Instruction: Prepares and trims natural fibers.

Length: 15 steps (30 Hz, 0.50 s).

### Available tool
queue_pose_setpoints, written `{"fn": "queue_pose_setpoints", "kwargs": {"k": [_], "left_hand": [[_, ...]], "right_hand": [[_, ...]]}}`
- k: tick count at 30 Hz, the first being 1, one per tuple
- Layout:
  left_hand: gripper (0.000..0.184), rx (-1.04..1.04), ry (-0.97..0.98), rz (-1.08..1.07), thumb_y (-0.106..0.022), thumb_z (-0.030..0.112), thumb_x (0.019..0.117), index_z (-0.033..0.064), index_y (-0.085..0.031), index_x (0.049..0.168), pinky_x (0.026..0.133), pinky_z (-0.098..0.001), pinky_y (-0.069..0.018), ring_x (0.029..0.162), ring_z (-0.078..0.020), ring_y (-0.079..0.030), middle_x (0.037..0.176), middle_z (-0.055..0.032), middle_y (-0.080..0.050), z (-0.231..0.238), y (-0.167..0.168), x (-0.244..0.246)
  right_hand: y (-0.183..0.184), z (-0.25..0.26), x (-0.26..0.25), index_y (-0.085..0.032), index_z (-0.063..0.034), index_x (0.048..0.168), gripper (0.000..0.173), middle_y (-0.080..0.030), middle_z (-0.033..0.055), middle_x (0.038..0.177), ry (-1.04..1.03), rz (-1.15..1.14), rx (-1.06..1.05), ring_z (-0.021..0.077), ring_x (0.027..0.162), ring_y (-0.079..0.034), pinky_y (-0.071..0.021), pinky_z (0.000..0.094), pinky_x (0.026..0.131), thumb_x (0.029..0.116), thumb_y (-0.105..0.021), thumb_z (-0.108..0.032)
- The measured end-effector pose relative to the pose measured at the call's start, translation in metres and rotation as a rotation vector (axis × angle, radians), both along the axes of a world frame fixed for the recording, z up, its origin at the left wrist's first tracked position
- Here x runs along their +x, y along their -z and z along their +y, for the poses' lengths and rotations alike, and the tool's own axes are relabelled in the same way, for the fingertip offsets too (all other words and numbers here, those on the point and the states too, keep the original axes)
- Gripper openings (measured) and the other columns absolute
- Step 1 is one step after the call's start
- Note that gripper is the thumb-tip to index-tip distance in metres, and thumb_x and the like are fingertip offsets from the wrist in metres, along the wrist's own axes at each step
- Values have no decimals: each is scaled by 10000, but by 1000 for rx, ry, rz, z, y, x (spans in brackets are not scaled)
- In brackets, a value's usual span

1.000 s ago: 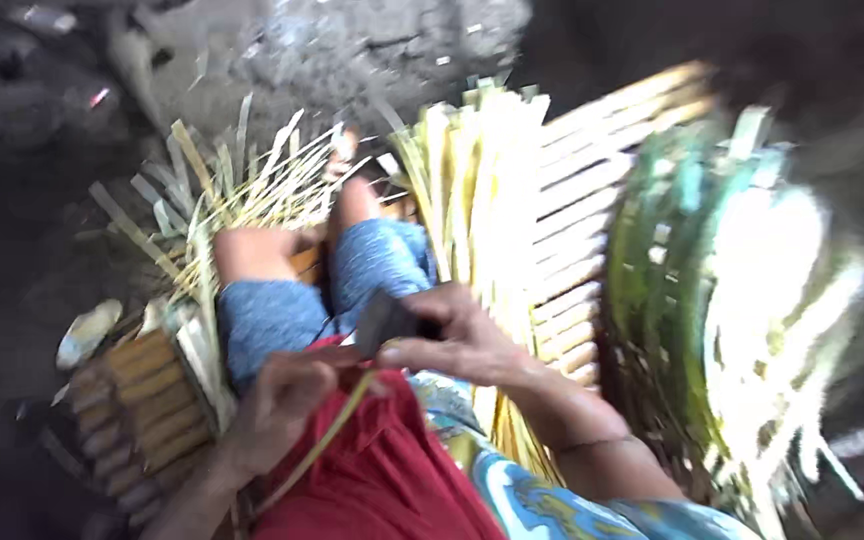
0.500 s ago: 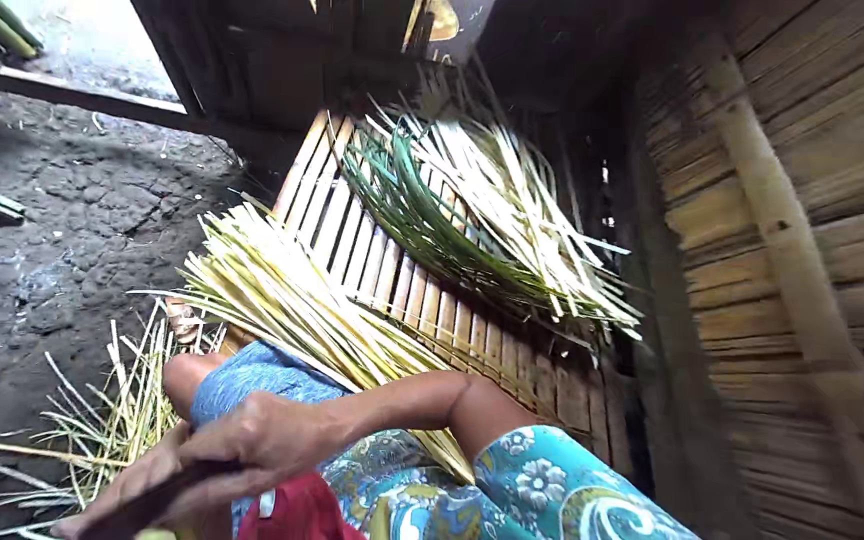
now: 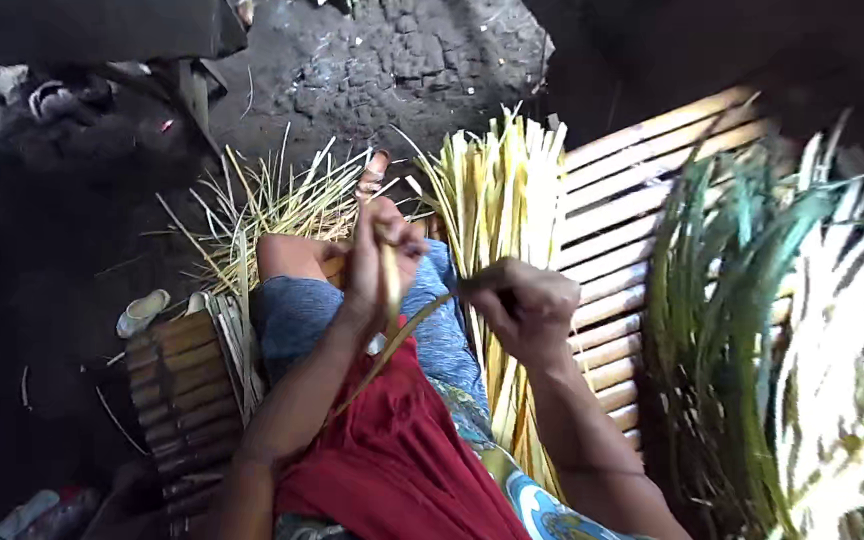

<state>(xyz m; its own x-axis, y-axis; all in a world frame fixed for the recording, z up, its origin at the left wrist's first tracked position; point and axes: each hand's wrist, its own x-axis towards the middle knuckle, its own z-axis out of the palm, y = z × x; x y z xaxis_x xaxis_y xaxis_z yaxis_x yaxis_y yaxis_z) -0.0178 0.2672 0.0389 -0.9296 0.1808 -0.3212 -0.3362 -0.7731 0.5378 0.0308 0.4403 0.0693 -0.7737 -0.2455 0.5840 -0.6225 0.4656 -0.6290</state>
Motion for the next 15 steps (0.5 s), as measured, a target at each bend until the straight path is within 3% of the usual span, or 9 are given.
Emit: {"fn": "queue_pose_setpoints", "kwargs": {"k": [1, 2, 4, 6, 8, 10, 12, 13, 15], "left_hand": [[609, -9, 167, 136, -112, 508, 1083, 252, -533, 726, 656, -224, -546, 626, -37, -622, 599, 98, -583, 5, -2, 10], [578, -18, 289, 210, -150, 483, 1088, 250, -539, 730, 661, -227, -528, 644, -38, -612, 627, 95, -595, 8, -7, 18], [538, 23, 344, 146, -194, 403, 1113, 235, -508, 710, 631, -211, -486, 593, -36, -552, 592, 95, -535, 10, -17, 25], [543, 134, 209, 13, -166, 396, 1121, 221, -472, 709, 572, -185, -476, 523, -30, -513, 552, 91, -485, 8, -15, 13], [528, 128, -21, -87, -169, 400, 1123, 229, -456, 715, 538, -189, -478, 481, -29, -497, 521, 101, -453, -2, -8, -7], [518, 76, -270, -211, -146, 448, 1118, 238, -434, 742, 551, -191, -466, 481, -26, -474, 519, 111, -424, -23, -3, -22], [524, 34, -478, -305, -122, 464, 1115, 228, -413, 748, 540, -203, -460, 460, -38, -457, 503, 104, -399, -43, 5, -25], [524, 3, -488, -294, -104, 477, 1111, 226, -415, 772, 552, -207, -465, 473, -42, -466, 517, 102, -406, -45, 6, -22], [565, -55, -235, -100, -49, 539, 1084, 249, -466, 837, 653, -229, -510, 593, -38, -559, 592, 116, -505, -33, 6, -4]], "right_hand": [[4, 2, -7, -666, 57, 867, 306, -675, 97, 754, 89, -35, -33, 70, 667, -637, -543, 226, 642, 1022, -604, -200], [6, 3, -14, -657, 29, 910, 230, -662, 26, 768, 177, -82, -93, 9, 677, -621, -537, 191, 646, 1012, -607, -170], [6, -1, -21, -625, -75, 985, 101, -637, -106, 784, 225, -145, -163, -74, 674, -592, -519, 141, 621, 1009, -602, -171], [10, -15, -15, -645, 5, 957, 226, -654, 5, 780, 78, -121, -78, 3, 683, -615, -536, 195, 641, 1008, -626, -214], [10, -26, -4, -635, 22, 801, 354, -590, 64, 667, -83, -82, -21, 67, 582, -552, -469, 215, 557, 1006, -592, -263], [-1, -15, 10, -612, -93, 815, 351, -556, -43, 688, -221, -181, -149, -18, 615, -531, -458, 140, 578, 1054, -553, -342], [-11, -5, 19, -666, -231, 872, 306, -617, -166, 738, -210, -262, -264, -91, 663, -582, -498, 101, 603, 1063, -523, -423], [-11, -4, 17, -669, -253, 869, 307, -622, -190, 730, -158, -270, -269, -105, 653, -583, -498, 97, 590, 1063, -516, -436], [1, -6, 4, -656, -186, 860, 326, -604, -167, 686, -2, -269, -210, -101, 603, -559, -496, 120, 556, 1067, -518, -396]]}}
